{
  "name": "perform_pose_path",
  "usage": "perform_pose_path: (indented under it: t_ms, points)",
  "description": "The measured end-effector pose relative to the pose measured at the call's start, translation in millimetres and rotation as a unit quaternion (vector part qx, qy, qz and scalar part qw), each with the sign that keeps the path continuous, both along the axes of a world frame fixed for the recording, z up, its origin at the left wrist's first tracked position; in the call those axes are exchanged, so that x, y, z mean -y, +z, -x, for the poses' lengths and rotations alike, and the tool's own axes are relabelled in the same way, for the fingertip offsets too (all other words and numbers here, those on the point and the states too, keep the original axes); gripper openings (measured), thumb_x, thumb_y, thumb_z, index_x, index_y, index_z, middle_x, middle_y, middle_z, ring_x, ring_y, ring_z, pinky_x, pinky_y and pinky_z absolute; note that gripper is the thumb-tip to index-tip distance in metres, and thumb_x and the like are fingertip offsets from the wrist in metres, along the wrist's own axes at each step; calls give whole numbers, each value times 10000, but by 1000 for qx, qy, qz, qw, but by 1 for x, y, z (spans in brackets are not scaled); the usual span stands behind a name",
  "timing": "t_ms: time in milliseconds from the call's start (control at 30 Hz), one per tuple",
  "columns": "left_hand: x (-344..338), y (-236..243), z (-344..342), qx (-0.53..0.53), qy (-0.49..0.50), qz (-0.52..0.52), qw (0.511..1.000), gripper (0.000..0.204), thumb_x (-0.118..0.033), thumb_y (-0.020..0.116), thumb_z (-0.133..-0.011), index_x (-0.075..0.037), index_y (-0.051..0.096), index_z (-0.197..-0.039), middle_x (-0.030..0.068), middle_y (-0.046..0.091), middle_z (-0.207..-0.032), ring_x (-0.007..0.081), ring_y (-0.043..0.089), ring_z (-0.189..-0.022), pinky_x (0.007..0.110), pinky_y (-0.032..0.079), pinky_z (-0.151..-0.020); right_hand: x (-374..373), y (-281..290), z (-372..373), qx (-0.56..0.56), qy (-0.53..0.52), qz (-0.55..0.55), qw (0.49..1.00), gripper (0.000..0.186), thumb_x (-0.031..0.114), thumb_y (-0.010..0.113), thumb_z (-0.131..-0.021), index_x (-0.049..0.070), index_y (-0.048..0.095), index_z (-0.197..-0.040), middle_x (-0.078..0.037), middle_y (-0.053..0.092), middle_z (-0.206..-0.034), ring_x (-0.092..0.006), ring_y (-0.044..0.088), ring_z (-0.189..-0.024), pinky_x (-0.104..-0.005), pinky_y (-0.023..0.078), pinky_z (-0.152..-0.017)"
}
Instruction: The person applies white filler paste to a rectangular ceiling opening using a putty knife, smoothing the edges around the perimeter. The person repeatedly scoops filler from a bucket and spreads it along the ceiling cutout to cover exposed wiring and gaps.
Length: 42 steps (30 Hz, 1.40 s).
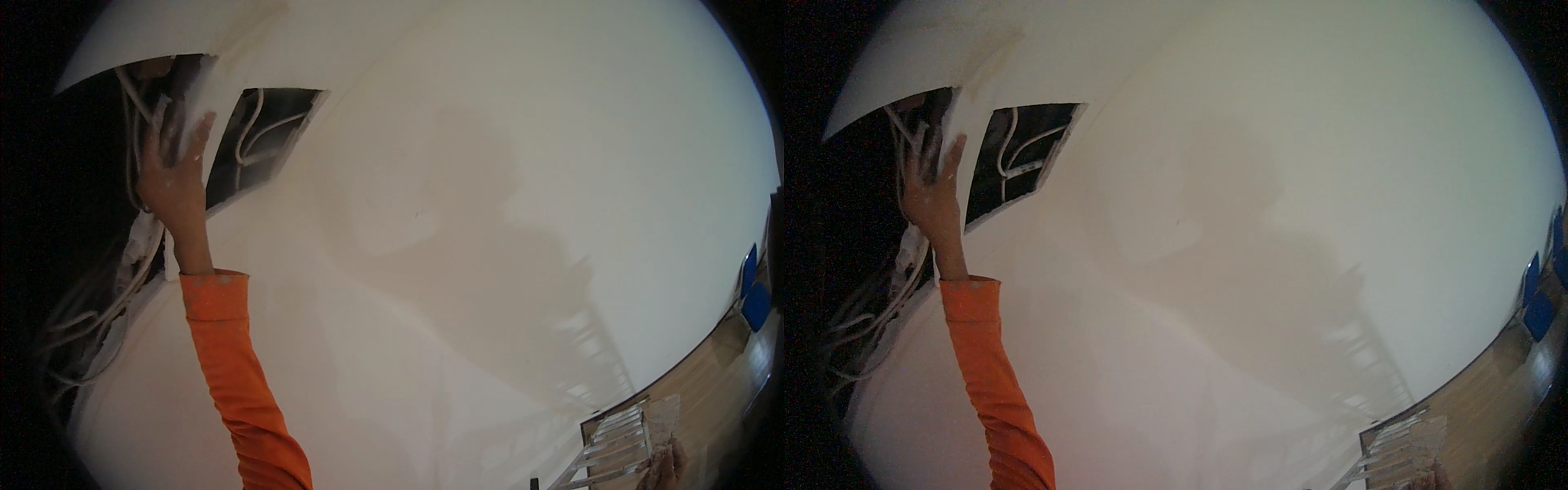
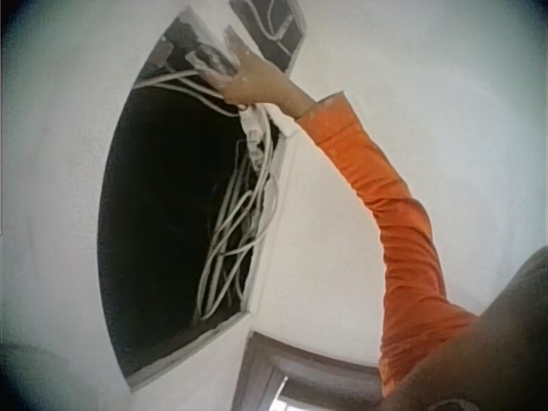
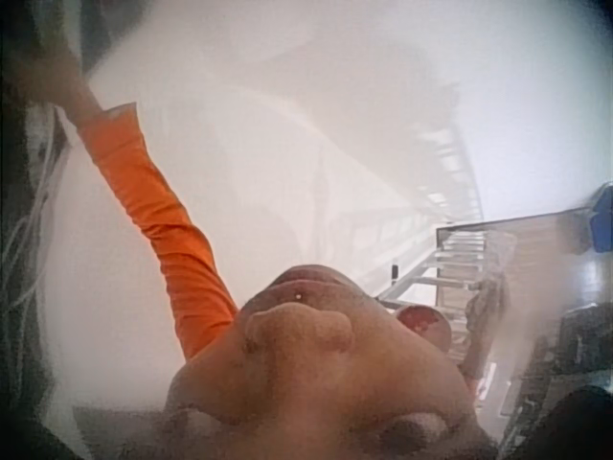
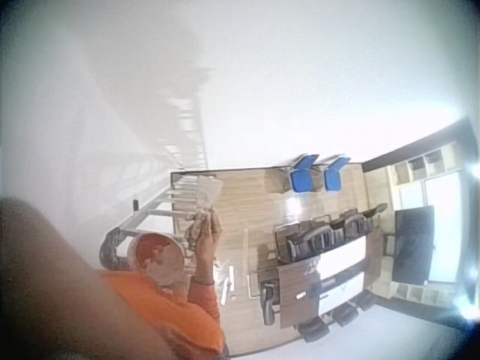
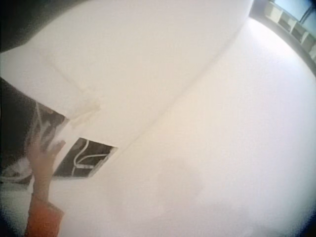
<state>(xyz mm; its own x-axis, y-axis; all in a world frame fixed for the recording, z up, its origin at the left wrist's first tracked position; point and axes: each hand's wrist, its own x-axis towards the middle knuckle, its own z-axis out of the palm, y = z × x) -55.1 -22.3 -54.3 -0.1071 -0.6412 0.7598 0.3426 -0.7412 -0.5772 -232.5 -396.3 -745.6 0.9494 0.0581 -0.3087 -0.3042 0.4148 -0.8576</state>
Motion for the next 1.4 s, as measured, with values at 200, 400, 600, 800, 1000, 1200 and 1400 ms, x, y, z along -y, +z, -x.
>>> perform_pose_path:
  t_ms: [200, 400, 600, 800, 1000, 1200, 1400]
  points:
    - [7, -4, 5, -64, -38, 33, 997, 686, -390, 893, -756, 43, 667, -1238, 185, 736, -1129, 227, 721, -997, 358, 555, -929, -5, -9, -2, 276, -116, 214, 930, 335, 323, 535, -1057, 68, 587, -1268, -76, 666, -846, -75, 467, -430, -228, 372, -352]
    - [-2, 1, 8, -108, -24, 49, 993, 673, -370, 887, -770, 54, 661, -1241, 186, 733, -1153, 232, 718, -1025, 372, 555, -944, 21, 0, 37, -34, 20, -12, 999, 401, 352, 517, -1067, 47, 564, -1323, -61, 655, -916, -81, 596, -681, -187, 445, -502]
    - [2, -5, 14, -146, -45, 5, 988, 686, -357, 840, -832, 69, 598, -1313, 218, 687, -1247, 296, 702, -1095, 390, 540, -989, 24, 19, 48, -36, -42, 7, 998, 444, 319, 529, -1066, 84, 481, -1439, -57, 638, -1072, -90, 622, -892, -176, 483, -614]
    - [25, -91, 43, -115, -75, 78, 987, 610, -392, 638, -991, 50, 511, -1392, 242, 561, -1411, 331, 591, -1277, 434, 494, -1069, 21, 13, 41, -17, -107, -38, 993, 382, 220, 607, -1027, 75, 526, -1371, -29, 650, -996, -89, 617, -725, -217, 510, -557]
    - [25, -286, 113, -264, -193, 297, 897, 479, -309, 382, -1110, 53, 669, -1236, 204, 700, -1208, 293, 662, -1095, 442, 469, -1038, 22, 18, 36, -48, -69, -104, 991, 369, 221, 568, -1016, 54, 530, -1343, -58, 628, -851, -106, 567, -530, -267, 466, -430]
    - [-1, -482, 159, -478, -67, 537, 692, 180, -100, 630, -993, 18, 755, -1046, 198, 694, -1252, 261, 700, -1044, 363, 543, -885, 17, 83, 23, -62, -158, -51, 984, 331, 272, 543, -1041, 68, 591, -1297, -27, 633, -842, -80, 574, -583, -223, 434, -449]
    - [-31, -524, 184, -533, -13, 642, 550, 155, -92, 777, -879, 51, 718, -859, 177, 654, -1293, 263, 639, -1122, 365, 528, -921, 18, 151, -7, 75, 63, 60, 993, 321, 208, 529, -1044, -17, 606, -1260, -69, 666, -810, -103, 579, -577, -244, 467, -500]
